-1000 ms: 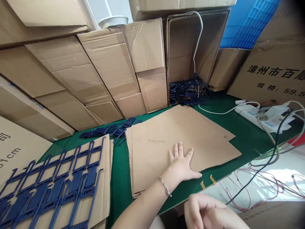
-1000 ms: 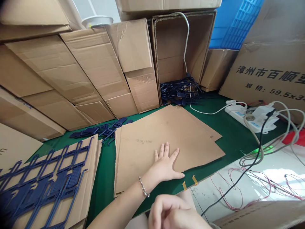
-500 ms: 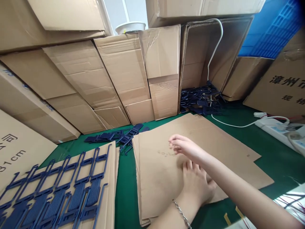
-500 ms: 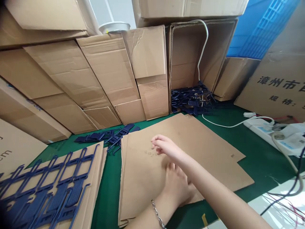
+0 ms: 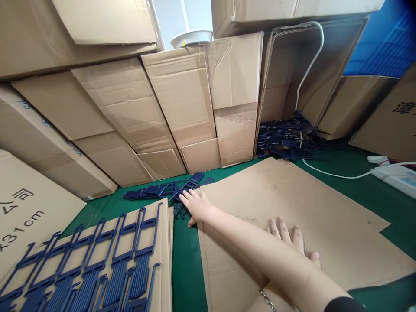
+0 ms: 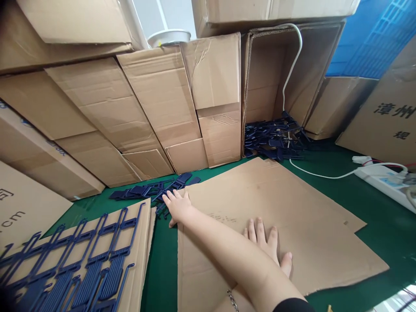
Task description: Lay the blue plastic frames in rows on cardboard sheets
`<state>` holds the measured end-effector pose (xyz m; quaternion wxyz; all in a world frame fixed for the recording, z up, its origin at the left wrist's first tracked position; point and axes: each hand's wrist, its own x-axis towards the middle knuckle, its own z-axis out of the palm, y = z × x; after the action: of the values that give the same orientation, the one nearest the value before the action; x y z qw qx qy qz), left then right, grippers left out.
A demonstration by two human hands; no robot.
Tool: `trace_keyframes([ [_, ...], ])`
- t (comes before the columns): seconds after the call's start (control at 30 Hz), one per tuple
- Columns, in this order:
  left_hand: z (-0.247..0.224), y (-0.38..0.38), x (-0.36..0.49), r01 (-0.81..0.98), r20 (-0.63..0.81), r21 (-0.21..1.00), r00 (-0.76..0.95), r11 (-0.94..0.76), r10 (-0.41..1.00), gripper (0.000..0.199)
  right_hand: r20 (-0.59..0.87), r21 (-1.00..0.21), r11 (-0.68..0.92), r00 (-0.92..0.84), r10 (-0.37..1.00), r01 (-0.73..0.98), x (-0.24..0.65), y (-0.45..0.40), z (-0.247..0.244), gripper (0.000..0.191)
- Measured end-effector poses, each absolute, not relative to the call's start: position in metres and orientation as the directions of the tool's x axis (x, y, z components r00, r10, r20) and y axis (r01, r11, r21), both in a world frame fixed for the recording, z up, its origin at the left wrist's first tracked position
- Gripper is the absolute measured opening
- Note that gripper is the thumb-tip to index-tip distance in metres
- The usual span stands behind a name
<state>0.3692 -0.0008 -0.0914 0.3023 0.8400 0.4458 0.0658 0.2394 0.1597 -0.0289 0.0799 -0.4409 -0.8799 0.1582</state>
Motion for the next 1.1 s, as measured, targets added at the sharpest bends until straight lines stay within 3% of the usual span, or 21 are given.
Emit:
trace_keyframes([
  [0.1,-0.084,-0.002,0.371,0.720,-0.169,0.573,0.571,-0.392,0.803,0.070,0.026,-0.121,0.621,-0.623,0.782,0.774,0.221,0.169,-0.028,0.110],
  [0.27,-0.070,-0.003,0.371,0.713,-0.276,0.633,0.572,-0.302,0.772,0.077,0.098,-0.087,0.620,-0.613,0.784,0.779,0.210,0.173,-0.022,0.061],
  [0.37,-0.071,-0.002,0.373,0.705,-0.270,0.644,0.572,-0.297,0.774,0.079,0.121,-0.071,0.611,-0.601,0.790,0.788,0.211,0.170,-0.028,0.051],
  [0.57,-0.075,-0.004,0.373,0.730,-0.216,0.579,0.567,-0.363,0.795,0.072,0.095,-0.110,0.530,-0.522,0.848,0.841,0.206,0.182,-0.043,0.051],
  [0.9,-0.074,-0.005,0.374,0.734,-0.194,0.562,0.565,-0.382,0.802,0.076,-0.028,-0.259,0.402,-0.423,0.906,0.878,0.202,0.215,-0.041,0.062],
  [1.1,-0.075,-0.004,0.374,0.744,-0.201,0.531,0.575,-0.405,0.793,0.087,-0.001,-0.330,0.441,-0.467,0.884,0.835,0.211,0.233,-0.035,0.044],
])
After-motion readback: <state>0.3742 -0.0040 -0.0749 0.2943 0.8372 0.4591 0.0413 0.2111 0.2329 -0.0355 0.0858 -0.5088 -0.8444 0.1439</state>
